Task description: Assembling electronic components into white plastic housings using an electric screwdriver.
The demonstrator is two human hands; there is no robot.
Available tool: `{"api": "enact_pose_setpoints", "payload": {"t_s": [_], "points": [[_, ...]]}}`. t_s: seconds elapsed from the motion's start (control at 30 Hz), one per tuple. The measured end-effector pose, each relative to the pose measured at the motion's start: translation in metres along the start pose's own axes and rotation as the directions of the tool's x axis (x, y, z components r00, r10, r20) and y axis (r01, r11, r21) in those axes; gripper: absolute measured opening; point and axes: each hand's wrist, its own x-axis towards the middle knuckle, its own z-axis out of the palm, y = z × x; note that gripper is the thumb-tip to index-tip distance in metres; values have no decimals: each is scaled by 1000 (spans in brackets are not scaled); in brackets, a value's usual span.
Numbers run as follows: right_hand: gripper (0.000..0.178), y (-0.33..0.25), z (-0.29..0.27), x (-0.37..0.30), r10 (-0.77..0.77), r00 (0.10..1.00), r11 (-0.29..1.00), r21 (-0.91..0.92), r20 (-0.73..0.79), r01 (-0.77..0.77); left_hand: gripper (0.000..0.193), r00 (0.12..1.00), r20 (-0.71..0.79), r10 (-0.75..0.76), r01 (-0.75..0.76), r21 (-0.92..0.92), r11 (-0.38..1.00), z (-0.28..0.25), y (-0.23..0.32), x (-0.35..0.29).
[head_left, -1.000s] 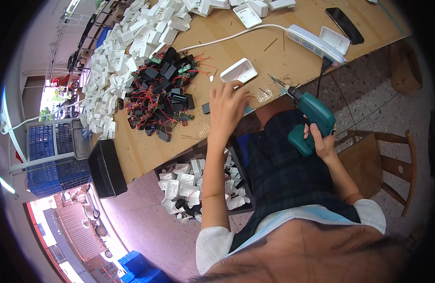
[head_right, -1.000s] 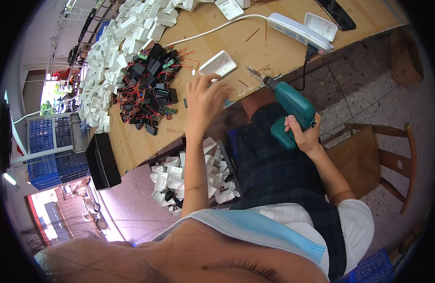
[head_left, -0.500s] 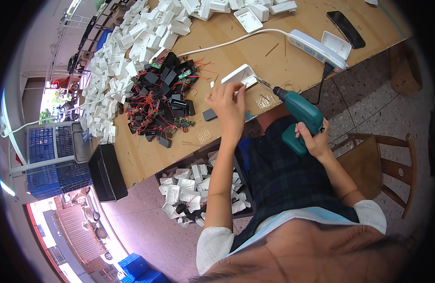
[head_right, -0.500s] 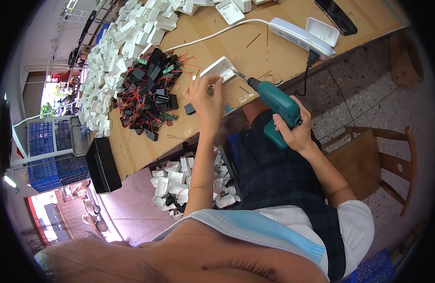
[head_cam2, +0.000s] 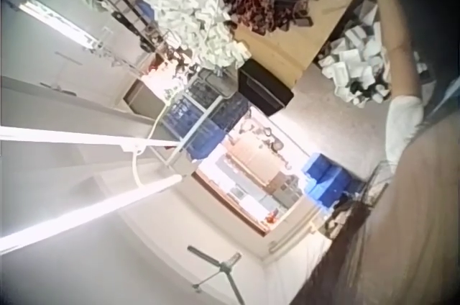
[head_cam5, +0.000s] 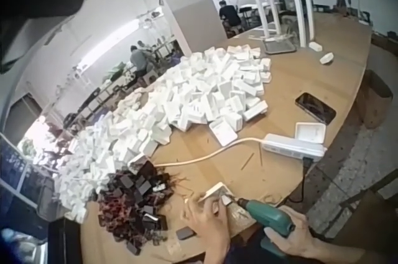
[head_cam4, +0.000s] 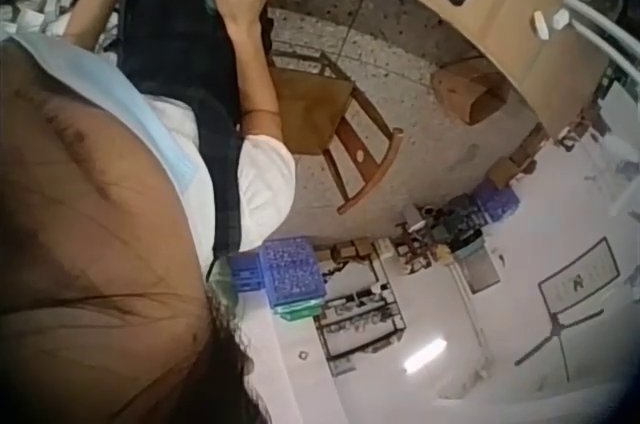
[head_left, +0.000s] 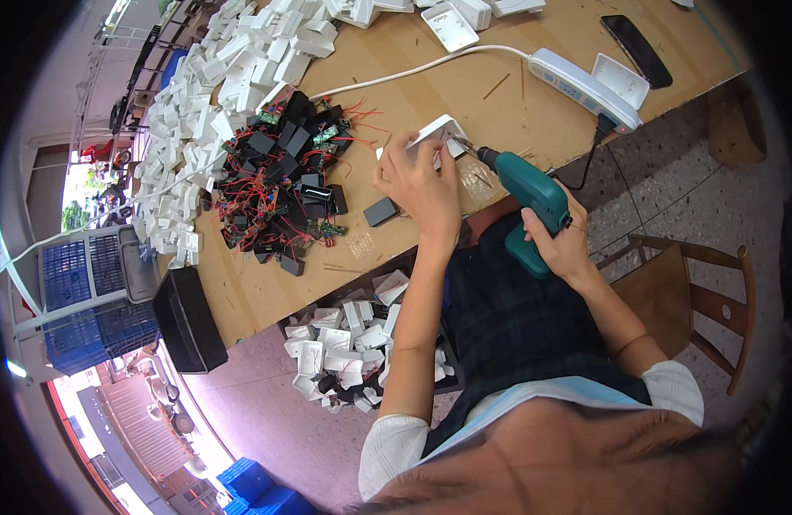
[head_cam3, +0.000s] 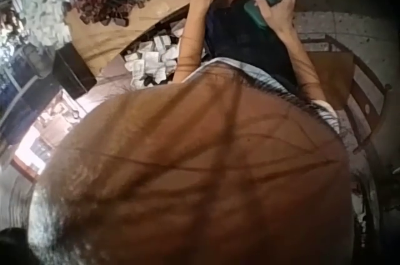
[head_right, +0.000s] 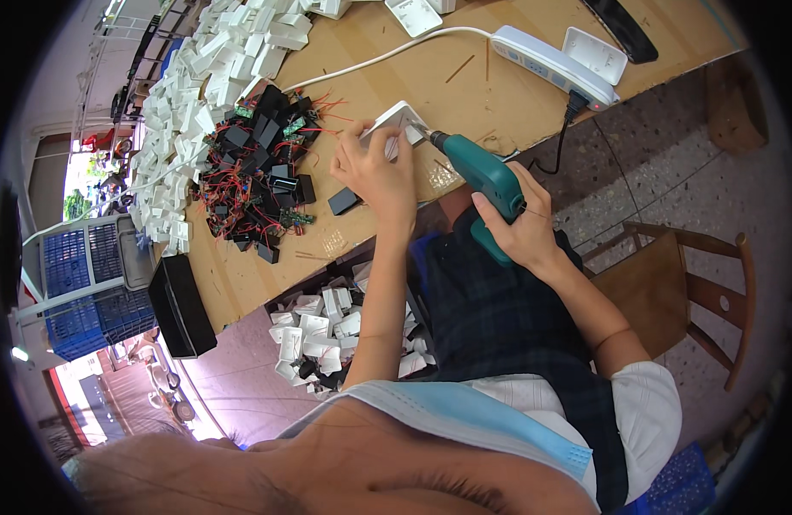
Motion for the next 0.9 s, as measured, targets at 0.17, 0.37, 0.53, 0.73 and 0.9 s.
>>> {"api": "enact_pose_setpoints", "payload": {"t_s": [0.17,0.37,0.53,0.73,0.9], "points": [[29,-1,0,2,5,1000,1000,-2,9,-5,10,1000,0,-10,10,-3,1000,-1,1,2],[27,-1,1,2,28,1000,999,18,10,-28,10,1000,16,-2,2,26,1000,0,0,5],[27,0,0,2,21,1000,1000,9,-2,-21,9,1000,16,6,-6,34,999,2,0,4],[27,-1,0,3,38,999,999,23,14,-39,9,1000,21,7,-7,30,1000,3,0,4],[26,-1,-1,3,59,998,998,27,16,-59,9,1000,22,-2,1,33,999,3,1,3]]}}
